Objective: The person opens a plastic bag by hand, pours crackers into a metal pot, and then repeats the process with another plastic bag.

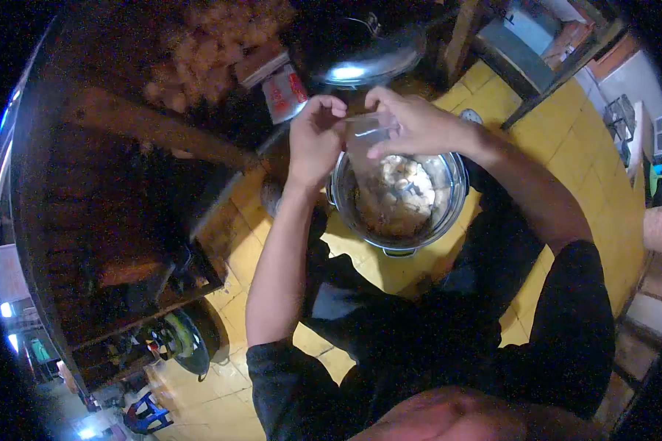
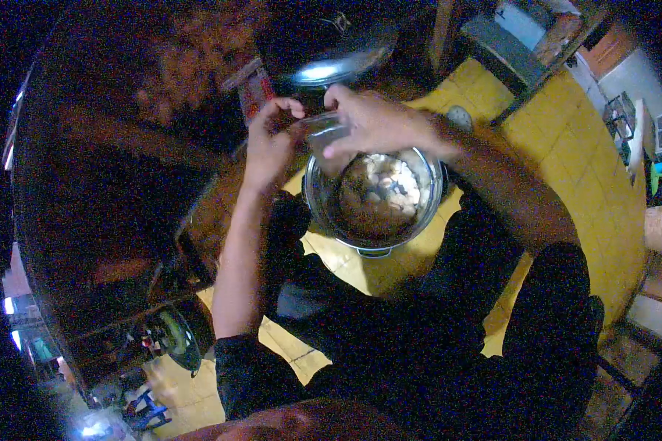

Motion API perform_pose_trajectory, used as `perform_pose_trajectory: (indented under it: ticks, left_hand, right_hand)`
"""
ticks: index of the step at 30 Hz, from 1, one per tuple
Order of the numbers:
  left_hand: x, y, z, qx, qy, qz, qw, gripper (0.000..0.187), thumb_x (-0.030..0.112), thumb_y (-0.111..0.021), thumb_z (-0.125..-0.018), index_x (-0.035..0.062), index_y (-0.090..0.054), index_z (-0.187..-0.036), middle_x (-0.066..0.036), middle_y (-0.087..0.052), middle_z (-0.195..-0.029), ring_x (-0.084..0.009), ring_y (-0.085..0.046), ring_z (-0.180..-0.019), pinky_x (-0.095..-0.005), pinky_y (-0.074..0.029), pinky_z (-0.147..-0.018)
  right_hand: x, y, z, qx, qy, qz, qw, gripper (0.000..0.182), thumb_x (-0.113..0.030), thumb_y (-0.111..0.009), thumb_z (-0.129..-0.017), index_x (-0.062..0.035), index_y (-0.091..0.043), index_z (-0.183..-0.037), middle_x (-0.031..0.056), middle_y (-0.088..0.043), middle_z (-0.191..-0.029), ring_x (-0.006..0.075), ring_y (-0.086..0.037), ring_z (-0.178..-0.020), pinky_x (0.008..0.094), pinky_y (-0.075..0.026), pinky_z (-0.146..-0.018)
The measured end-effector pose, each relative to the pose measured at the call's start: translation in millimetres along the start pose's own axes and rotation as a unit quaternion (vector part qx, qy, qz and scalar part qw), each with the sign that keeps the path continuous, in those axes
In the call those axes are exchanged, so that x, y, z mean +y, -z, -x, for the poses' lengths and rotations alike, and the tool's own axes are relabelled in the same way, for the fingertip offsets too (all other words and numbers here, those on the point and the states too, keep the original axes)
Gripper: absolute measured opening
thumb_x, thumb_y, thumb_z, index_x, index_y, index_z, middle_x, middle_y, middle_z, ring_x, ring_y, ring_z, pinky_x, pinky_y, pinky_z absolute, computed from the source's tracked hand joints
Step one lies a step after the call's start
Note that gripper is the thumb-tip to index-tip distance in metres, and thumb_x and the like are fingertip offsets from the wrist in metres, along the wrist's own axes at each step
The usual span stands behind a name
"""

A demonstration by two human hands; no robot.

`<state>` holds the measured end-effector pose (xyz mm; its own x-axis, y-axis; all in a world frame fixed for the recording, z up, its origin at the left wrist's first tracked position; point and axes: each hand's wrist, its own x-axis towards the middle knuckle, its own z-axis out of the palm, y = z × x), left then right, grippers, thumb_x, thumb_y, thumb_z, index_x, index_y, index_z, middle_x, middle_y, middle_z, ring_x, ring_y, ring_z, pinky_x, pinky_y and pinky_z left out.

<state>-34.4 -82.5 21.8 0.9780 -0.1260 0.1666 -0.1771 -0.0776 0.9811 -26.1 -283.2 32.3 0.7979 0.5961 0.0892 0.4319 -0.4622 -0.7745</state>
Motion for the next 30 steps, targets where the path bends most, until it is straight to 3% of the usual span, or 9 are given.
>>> perform_pose_trajectory:
  ticks: [3, 7, 10, 12, 16, 18, 21, 26, 30]
  left_hand:
    - [-2, 20, 0, -0.04, -0.056, -0.154, 0.986, 0.011, -0.006, -0.054, -0.076, 0.0016, -0.062, -0.078, -0.002, -0.061, -0.071, -0.0093, -0.055, -0.062, -0.0249, -0.044, -0.059]
    - [20, 29, 14, -0.012, -0.092, -0.357, 0.929, 0.014, -0.002, -0.058, -0.074, 0.0037, -0.07, -0.078, -0.016, -0.066, -0.074, -0.0274, -0.067, -0.071, -0.034, -0.052, -0.067]
    - [25, 34, 20, 0.005, -0.089, -0.403, 0.911, 0.015, -0.001, -0.058, -0.073, 0.0032, -0.07, -0.08, -0.018, -0.067, -0.076, -0.0313, -0.067, -0.073, -0.0374, -0.053, -0.069]
    - [21, 40, 22, 0.02, -0.097, -0.423, 0.901, 0.016, -0.001, -0.059, -0.072, 0.0023, -0.07, -0.082, -0.019, -0.066, -0.077, -0.0323, -0.067, -0.074, -0.0382, -0.053, -0.07]
    - [16, 50, 33, 0.015, -0.065, -0.388, 0.919, 0.023, 0.0, -0.063, -0.066, -0.0006, -0.068, -0.089, -0.021, -0.066, -0.079, -0.0349, -0.066, -0.076, -0.0412, -0.053, -0.074]
    - [7, 55, 31, 0.039, -0.158, -0.388, 0.907, 0.023, 0.0, -0.065, -0.065, -0.0006, -0.068, -0.088, -0.021, -0.066, -0.078, -0.0348, -0.065, -0.076, -0.0413, -0.053, -0.074]
    - [17, 59, 35, -0.021, -0.059, -0.372, 0.926, 0.034, 0.001, -0.065, -0.067, 0.0022, -0.067, -0.1, -0.023, -0.066, -0.094, -0.0374, -0.065, -0.087, -0.0417, -0.052, -0.082]
    - [12, 58, 36, -0.029, -0.073, -0.365, 0.928, 0.03, 0.003, -0.065, -0.07, 0.0012, -0.067, -0.099, -0.022, -0.066, -0.095, -0.0375, -0.064, -0.087, -0.0423, -0.052, -0.082]
    - [11, 54, 33, -0.019, -0.074, -0.383, 0.921, 0.028, 0.006, -0.065, -0.073, 0.0007, -0.067, -0.1, -0.022, -0.066, -0.095, -0.037, -0.064, -0.088, -0.0413, -0.052, -0.081]
  right_hand:
    - [39, -15, 3, -0.03, 0.003, 0.135, 0.99, 0.066, -0.041, -0.073, -0.077, 0.0046, -0.042, -0.113, 0.0191, -0.061, -0.089, 0.0327, -0.062, -0.079, 0.0401, -0.048, -0.067]
    - [114, -94, 8, -0.43, -0.091, 0.128, 0.889, 0.064, -0.043, -0.07, -0.077, 0.0015, -0.046, -0.117, 0.0209, -0.062, -0.089, 0.0362, -0.062, -0.08, 0.0425, -0.049, -0.071]
    - [154, -141, 28, -0.473, -0.071, 0.18, 0.86, 0.059, -0.04, -0.072, -0.074, -0.0004, -0.052, -0.113, 0.0202, -0.063, -0.089, 0.0341, -0.062, -0.081, 0.0429, -0.049, -0.073]
    - [202, -175, 35, -0.532, -0.036, 0.316, 0.785, 0.059, -0.036, -0.071, -0.075, -0.0038, -0.049, -0.12, 0.0165, -0.065, -0.09, 0.0308, -0.063, -0.081, 0.0426, -0.049, -0.072]
    - [253, -222, 63, -0.438, -0.111, 0.252, 0.855, 0.049, -0.031, -0.068, -0.078, -0.0049, -0.053, -0.117, 0.0118, -0.065, -0.085, 0.0288, -0.062, -0.079, 0.0404, -0.049, -0.073]
    - [267, -245, 83, -0.353, -0.18, 0.042, 0.917, 0.041, -0.027, -0.064, -0.08, -0.0055, -0.055, -0.113, 0.0083, -0.064, -0.088, 0.024, -0.061, -0.083, 0.0382, -0.048, -0.073]
    - [262, -269, 114, -0.185, -0.268, -0.272, 0.906, 0.029, -0.022, -0.059, -0.083, -0.0064, -0.06, -0.107, 0.0031, -0.063, -0.093, 0.0167, -0.059, -0.088, 0.0348, -0.047, -0.072]
    - [241, -259, 89, -0.326, -0.197, -0.037, 0.924, 0.029, -0.019, -0.06, -0.081, -0.0046, -0.061, -0.105, 0.0089, -0.064, -0.094, 0.0226, -0.06, -0.09, 0.0371, -0.048, -0.074]
    - [182, -230, 40, -0.467, -0.084, 0.209, 0.855, 0.029, -0.017, -0.062, -0.079, -0.0031, -0.061, -0.105, 0.0136, -0.065, -0.095, 0.0274, -0.062, -0.092, 0.039, -0.049, -0.076]
